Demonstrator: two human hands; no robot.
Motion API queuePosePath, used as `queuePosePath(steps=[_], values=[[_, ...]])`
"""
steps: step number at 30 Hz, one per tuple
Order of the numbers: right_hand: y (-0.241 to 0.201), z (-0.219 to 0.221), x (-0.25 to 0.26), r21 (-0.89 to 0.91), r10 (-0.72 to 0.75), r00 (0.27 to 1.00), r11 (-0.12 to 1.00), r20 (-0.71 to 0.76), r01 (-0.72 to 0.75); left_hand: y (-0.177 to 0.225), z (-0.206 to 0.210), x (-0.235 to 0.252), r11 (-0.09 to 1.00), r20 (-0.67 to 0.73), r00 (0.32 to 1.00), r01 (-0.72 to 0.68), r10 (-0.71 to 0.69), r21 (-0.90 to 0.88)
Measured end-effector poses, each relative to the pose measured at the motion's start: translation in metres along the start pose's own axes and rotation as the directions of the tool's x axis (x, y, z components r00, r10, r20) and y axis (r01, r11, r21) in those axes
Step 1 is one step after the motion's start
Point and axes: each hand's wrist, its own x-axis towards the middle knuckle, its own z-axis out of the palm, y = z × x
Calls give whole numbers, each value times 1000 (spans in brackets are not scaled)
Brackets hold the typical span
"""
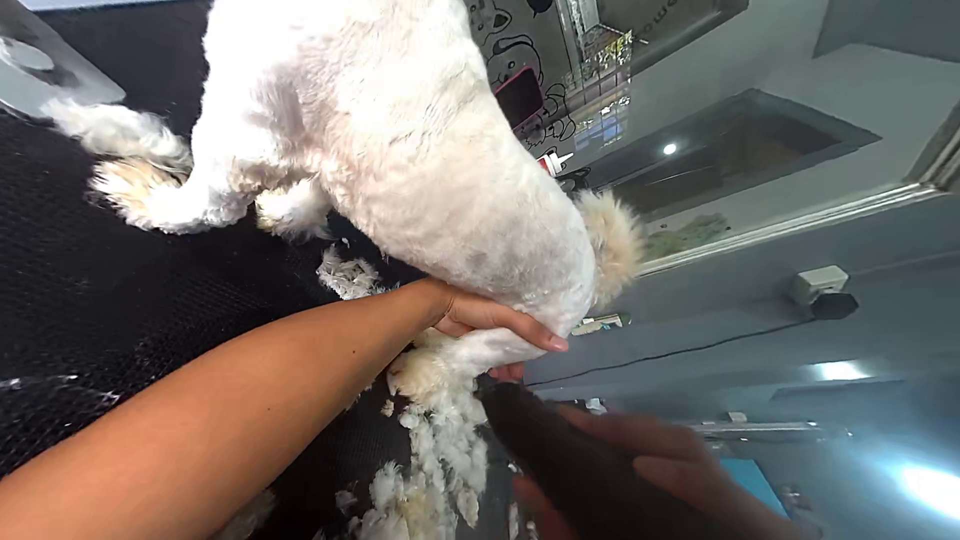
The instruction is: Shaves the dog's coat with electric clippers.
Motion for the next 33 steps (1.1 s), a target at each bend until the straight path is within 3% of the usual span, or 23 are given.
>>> queuePosePath(steps=[2,4,6,8,12,16,20,23,26,29,33], values=[[9,7,6,-118,-18,1000,993,6,18,19,14,-12,993,-176,984,5,15,117],[20,17,6,-206,-74,997,976,-21,69,24,18,-17,948,-214,969,-51,123,314],[26,26,5,-269,-120,991,958,-64,99,21,18,-18,911,-212,956,-105,203,398],[27,35,3,-314,-146,984,943,-101,107,15,17,-16,909,-199,938,-198,284,367],[32,56,-10,-411,-208,974,898,-87,154,11,13,-17,921,-154,944,-232,291,312],[39,79,-21,-459,-139,988,883,-61,96,15,16,-17,940,-137,968,-162,210,299],[50,86,-31,-455,-157,977,866,142,205,12,20,-14,959,-146,983,-71,115,276],[57,66,-37,-268,-193,948,928,254,260,12,22,-13,965,-165,980,-71,115,252],[46,38,-50,-147,-192,974,967,122,209,11,23,-11,986,-218,973,-43,78,161],[43,25,-48,-198,-231,973,955,-27,222,11,23,-10,992,-225,974,-11,39,124],[55,43,-45,-308,-248,969,923,-18,231,8,22,-6,993,-241,967,-62,85,103]])
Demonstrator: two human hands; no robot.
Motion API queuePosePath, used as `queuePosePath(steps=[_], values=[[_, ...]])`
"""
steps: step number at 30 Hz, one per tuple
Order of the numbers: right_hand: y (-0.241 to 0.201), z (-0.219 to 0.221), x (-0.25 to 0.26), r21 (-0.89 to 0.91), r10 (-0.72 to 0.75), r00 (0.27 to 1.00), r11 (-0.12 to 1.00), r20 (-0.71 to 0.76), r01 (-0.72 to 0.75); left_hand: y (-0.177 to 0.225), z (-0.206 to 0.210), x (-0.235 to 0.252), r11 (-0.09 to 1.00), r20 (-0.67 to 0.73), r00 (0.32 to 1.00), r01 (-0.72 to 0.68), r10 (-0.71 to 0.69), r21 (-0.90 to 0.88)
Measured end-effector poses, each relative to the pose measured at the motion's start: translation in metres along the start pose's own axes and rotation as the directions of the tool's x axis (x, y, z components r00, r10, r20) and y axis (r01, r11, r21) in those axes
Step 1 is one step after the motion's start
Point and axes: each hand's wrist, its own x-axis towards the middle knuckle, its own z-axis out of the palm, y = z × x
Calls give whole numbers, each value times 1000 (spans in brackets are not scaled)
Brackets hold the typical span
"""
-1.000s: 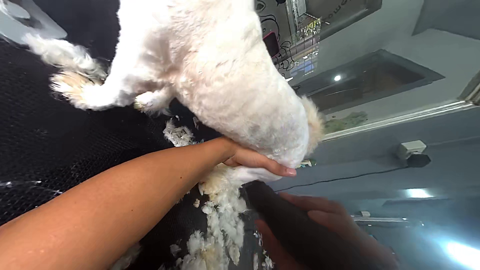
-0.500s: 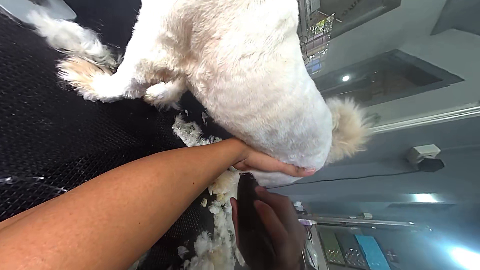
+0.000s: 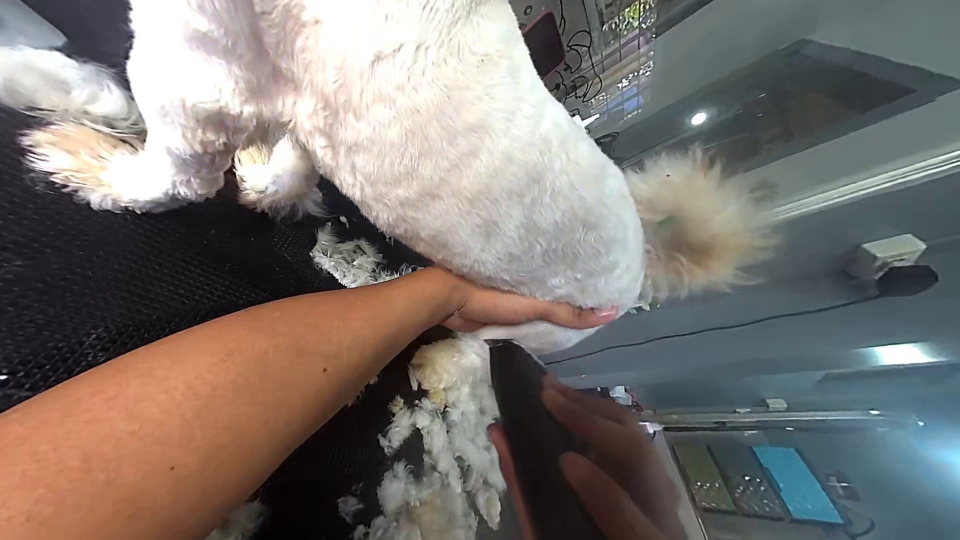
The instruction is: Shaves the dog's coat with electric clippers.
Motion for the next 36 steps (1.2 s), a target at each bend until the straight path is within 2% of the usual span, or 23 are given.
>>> queuePosePath(steps=[5,8,9,11,15,18,22,26,28,30,34,36], values=[[8,28,-24,70,-3,992,998,128,-6,0,2,2,991,21,991,131,-131,-25],[19,15,-34,350,-36,985,936,170,-26,-13,-1,10,991,120,985,127,-120,-47],[18,6,-37,433,-20,986,900,168,-55,-17,-1,10,990,127,985,122,-113,-65],[12,-12,-43,492,61,991,864,115,-110,-21,2,8,989,84,993,90,-80,-119],[14,-37,-39,427,126,992,896,17,-121,-13,-3,7,983,118,991,89,-71,-162],[29,-22,-47,417,72,997,906,-3,-64,-15,-1,6,979,96,995,43,-24,-200],[32,10,-63,381,21,1000,924,22,-27,-18,-2,8,978,101,994,52,-32,-201],[25,8,-54,410,127,991,903,35,-130,-27,3,9,971,30,999,18,-12,-238],[14,-8,-46,345,154,988,927,0,-144,-25,0,12,971,83,997,27,-8,-238],[8,-13,-44,240,117,992,966,-51,-101,-22,0,14,975,101,995,29,-7,-220],[10,11,-51,89,55,998,995,-22,-53,-16,3,13,979,99,995,30,-9,-204],[12,21,-52,91,57,998,994,0,-57,-16,4,13,980,86,996,18,-1,-196]])
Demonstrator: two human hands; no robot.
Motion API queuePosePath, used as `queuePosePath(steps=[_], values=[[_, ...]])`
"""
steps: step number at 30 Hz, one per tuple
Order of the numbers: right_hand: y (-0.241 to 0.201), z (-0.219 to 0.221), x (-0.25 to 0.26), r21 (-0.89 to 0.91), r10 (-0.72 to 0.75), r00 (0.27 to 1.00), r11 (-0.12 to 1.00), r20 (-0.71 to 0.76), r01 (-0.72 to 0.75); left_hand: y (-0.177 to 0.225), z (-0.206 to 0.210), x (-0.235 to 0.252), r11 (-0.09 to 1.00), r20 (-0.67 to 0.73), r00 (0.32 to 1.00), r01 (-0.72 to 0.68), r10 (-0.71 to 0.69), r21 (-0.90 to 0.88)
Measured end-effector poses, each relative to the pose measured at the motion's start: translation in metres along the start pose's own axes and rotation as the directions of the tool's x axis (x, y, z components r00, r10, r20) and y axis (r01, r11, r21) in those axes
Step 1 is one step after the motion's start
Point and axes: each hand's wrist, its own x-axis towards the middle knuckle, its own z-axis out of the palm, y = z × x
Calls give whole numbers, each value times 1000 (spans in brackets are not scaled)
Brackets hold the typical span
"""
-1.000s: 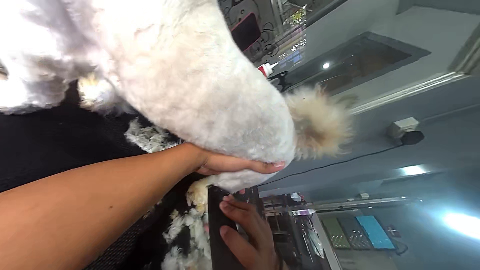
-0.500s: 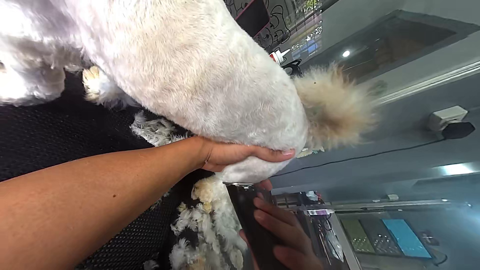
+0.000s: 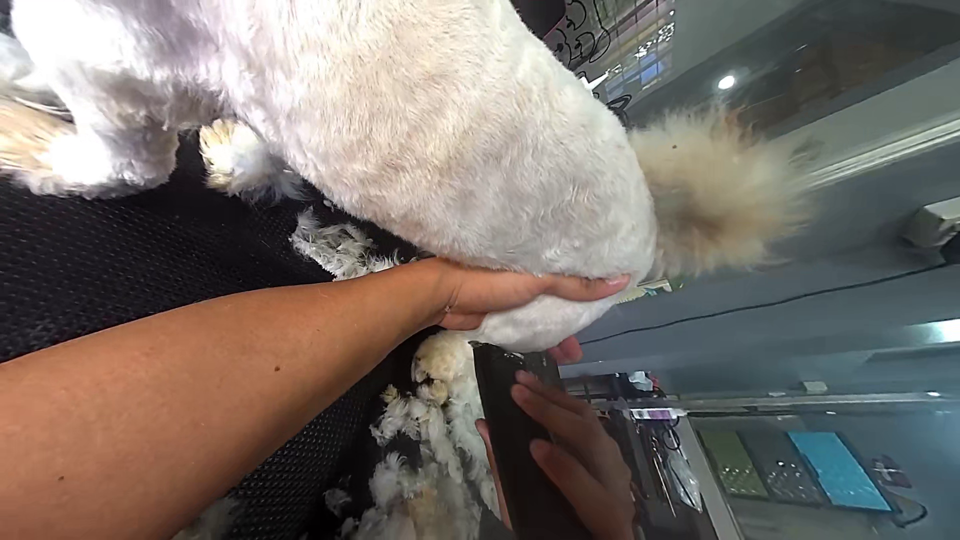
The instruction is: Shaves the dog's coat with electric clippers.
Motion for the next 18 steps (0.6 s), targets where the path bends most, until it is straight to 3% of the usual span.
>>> queuePosePath(steps=[7,10,14,18], values=[[0,6,-1,206,152,982,963,109,-172,-6,7,4,1000,-5,1000,27,-27,-11],[-8,-13,-3,347,185,982,919,48,-190,-8,9,4,999,-47,998,50,-50,1],[-17,-31,-3,196,110,991,976,-82,-92,-7,9,3,995,-84,991,101,-101,3],[-6,-4,-11,93,86,994,992,-69,-80,-8,13,3,996,-89,993,74,-78,-42]])
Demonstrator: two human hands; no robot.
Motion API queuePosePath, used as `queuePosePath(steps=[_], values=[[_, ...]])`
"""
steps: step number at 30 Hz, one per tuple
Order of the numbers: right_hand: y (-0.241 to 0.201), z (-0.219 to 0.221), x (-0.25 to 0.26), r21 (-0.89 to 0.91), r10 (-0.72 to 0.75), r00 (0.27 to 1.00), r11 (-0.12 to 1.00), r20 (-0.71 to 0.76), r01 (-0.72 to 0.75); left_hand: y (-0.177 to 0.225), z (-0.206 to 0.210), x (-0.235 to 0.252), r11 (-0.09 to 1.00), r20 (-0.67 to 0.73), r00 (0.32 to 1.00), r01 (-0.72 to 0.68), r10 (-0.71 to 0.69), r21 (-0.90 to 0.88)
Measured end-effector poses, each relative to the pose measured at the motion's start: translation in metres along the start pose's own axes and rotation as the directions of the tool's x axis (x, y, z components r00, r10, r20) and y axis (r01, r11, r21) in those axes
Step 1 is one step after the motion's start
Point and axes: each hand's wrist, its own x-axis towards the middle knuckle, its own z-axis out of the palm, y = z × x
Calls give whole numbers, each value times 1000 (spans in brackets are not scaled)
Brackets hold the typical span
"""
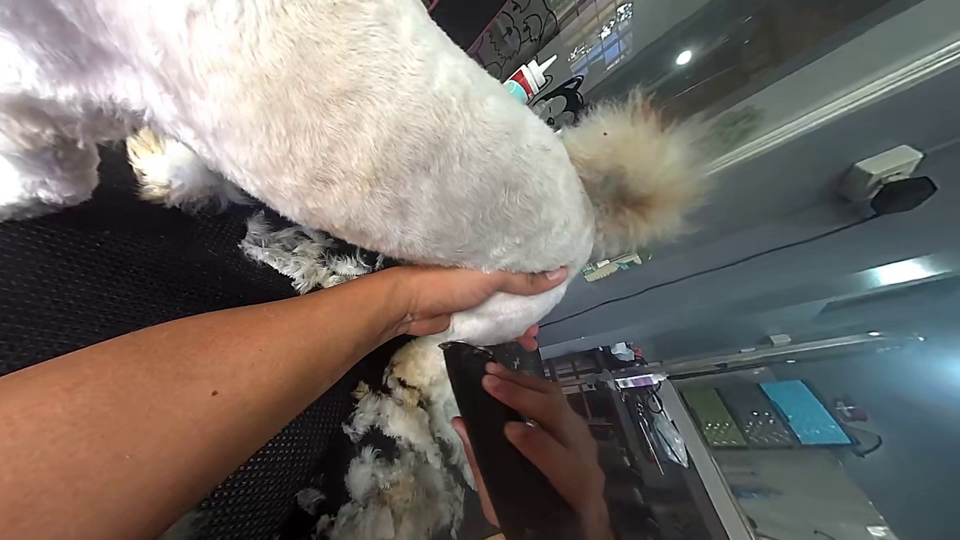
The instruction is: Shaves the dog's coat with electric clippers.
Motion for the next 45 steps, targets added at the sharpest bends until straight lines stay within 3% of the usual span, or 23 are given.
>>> queuePosePath(steps=[6,11,15,19,21,22,24,28,31,34,37,41,45], values=[[17,18,-16,110,75,992,990,98,-86,4,11,-2,995,-104,995,-19,9,-94],[21,5,-26,213,96,967,966,237,-148,12,13,0,987,-144,990,-16,-7,-162],[16,-22,-35,508,347,920,767,185,-391,12,-5,-2,993,-106,994,-10,-3,-121],[-1,-29,-38,715,667,734,575,-128,-397,1,-24,-7,1000,-26,1000,0,1,17],[-3,-24,-34,788,729,679,466,-84,-402,-3,-32,-7,997,96,993,-72,69,34],[-6,-21,-30,793,722,691,438,-30,-423,-2,-34,-8,991,139,984,-120,111,63],[-10,-16,-22,765,666,746,487,-12,-422,0,-30,-11,964,153,967,-225,203,142],[-1,-17,1,682,536,783,702,-315,-206,-6,-33,-5,955,82,971,-237,226,179],[10,-8,15,653,511,770,739,-382,-166,-4,-25,-4,949,64,962,-274,267,155],[22,7,25,654,406,761,756,-506,31,-2,-22,-4,944,94,954,-295,284,147],[27,24,22,670,379,783,739,-494,65,0,-23,-5,958,19,966,-260,259,122],[21,36,9,744,473,811,664,-345,-71,-1,-35,-8,983,-77,981,-173,177,65],[19,51,-5,758,537,791,635,-293,-150,0,-39,-10,984,-119,979,-159,167,80]])
